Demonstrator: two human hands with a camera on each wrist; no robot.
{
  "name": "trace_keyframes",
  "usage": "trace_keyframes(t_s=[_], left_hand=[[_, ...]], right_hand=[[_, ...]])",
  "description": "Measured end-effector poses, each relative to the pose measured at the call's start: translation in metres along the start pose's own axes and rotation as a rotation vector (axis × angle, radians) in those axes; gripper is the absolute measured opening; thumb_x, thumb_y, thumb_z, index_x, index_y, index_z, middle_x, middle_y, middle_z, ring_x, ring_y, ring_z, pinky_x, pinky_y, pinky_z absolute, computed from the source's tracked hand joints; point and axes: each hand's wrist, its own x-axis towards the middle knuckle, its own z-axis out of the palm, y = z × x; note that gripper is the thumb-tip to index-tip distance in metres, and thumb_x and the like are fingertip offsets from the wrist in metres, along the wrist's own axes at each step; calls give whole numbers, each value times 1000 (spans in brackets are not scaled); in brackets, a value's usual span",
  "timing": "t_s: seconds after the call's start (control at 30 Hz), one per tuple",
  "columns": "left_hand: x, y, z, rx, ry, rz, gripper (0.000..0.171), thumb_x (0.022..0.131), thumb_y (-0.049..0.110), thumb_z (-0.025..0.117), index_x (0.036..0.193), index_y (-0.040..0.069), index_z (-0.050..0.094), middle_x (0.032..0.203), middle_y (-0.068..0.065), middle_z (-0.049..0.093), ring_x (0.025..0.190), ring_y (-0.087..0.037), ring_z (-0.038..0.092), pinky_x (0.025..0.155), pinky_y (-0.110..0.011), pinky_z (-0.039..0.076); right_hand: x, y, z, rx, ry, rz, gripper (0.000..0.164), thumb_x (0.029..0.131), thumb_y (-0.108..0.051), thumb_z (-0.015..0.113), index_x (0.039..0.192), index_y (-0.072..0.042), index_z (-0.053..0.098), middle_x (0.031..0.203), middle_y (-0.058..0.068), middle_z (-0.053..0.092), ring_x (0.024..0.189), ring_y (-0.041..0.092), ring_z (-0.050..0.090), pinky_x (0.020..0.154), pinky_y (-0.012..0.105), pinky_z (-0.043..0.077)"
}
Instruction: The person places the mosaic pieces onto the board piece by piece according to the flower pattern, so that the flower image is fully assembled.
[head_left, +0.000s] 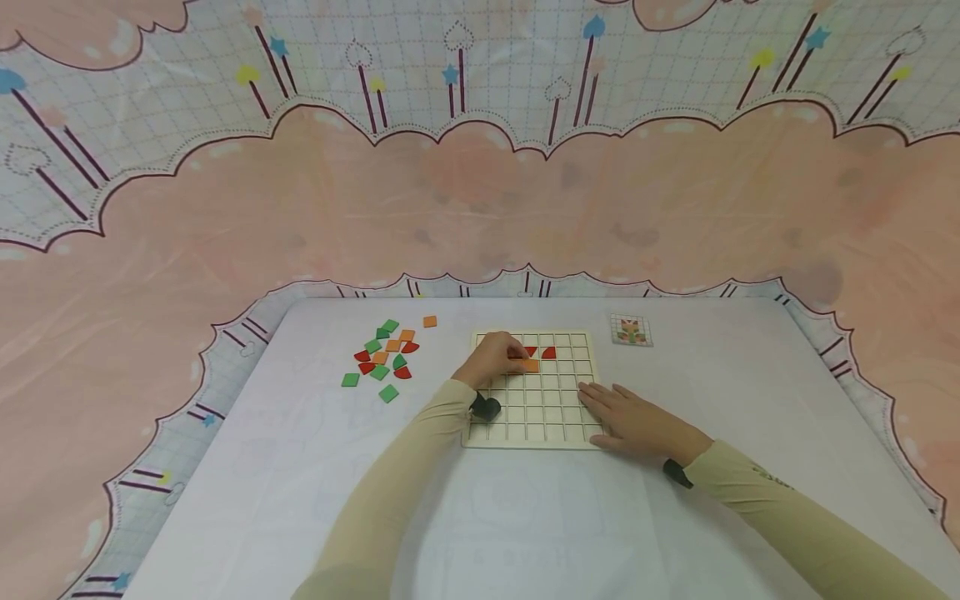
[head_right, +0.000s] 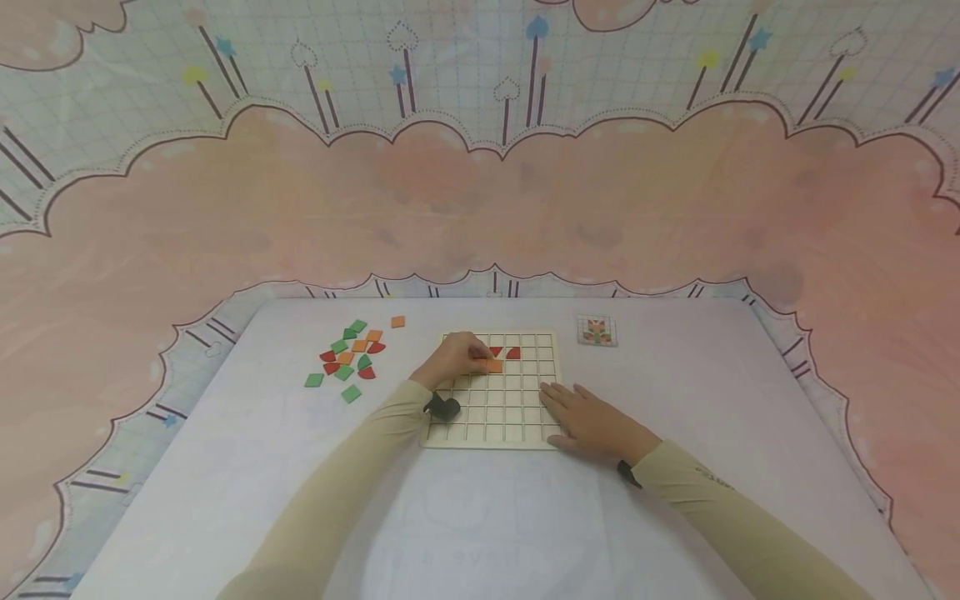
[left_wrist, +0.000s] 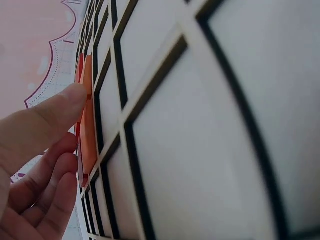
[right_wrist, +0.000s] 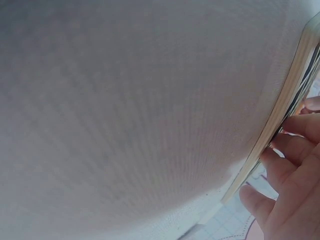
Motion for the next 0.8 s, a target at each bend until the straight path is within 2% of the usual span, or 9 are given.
trace_keyframes(t_s=[0.2, 0.47, 0.67, 0.8], left_hand=[[-1, 2, 1, 1, 5, 28, 17, 80, 11, 73, 95, 3, 74, 91, -7, 72, 83, -15, 59, 73, -22, 48], [-2, 2, 0, -6, -1, 1, 18, 80, 14, 74, 96, 5, 74, 92, -6, 72, 85, -14, 59, 74, -21, 48], [-1, -3, -1, -13, -6, 13, 20, 80, 16, 74, 98, 7, 74, 94, -4, 72, 87, -14, 60, 75, -22, 49], [-3, -8, -7, -15, 3, -1, 23, 79, 22, 75, 100, 11, 74, 97, -2, 70, 90, -14, 59, 80, -26, 50]], right_hand=[[0, -1, -1, -4, -8, 1, 71, 94, -44, 49, 147, -1, 27, 154, 13, 27, 142, 30, 27, 113, 51, 25], [0, -3, -3, 5, -9, -1, 70, 94, -43, 49, 146, -1, 28, 154, 14, 27, 141, 31, 27, 113, 51, 24], [0, -4, -3, 7, -11, 5, 70, 94, -43, 49, 146, -1, 28, 154, 14, 27, 142, 30, 27, 114, 51, 24], [0, -3, -3, 7, -5, 0, 70, 94, -42, 50, 146, -1, 28, 154, 14, 27, 142, 31, 27, 113, 51, 24]])
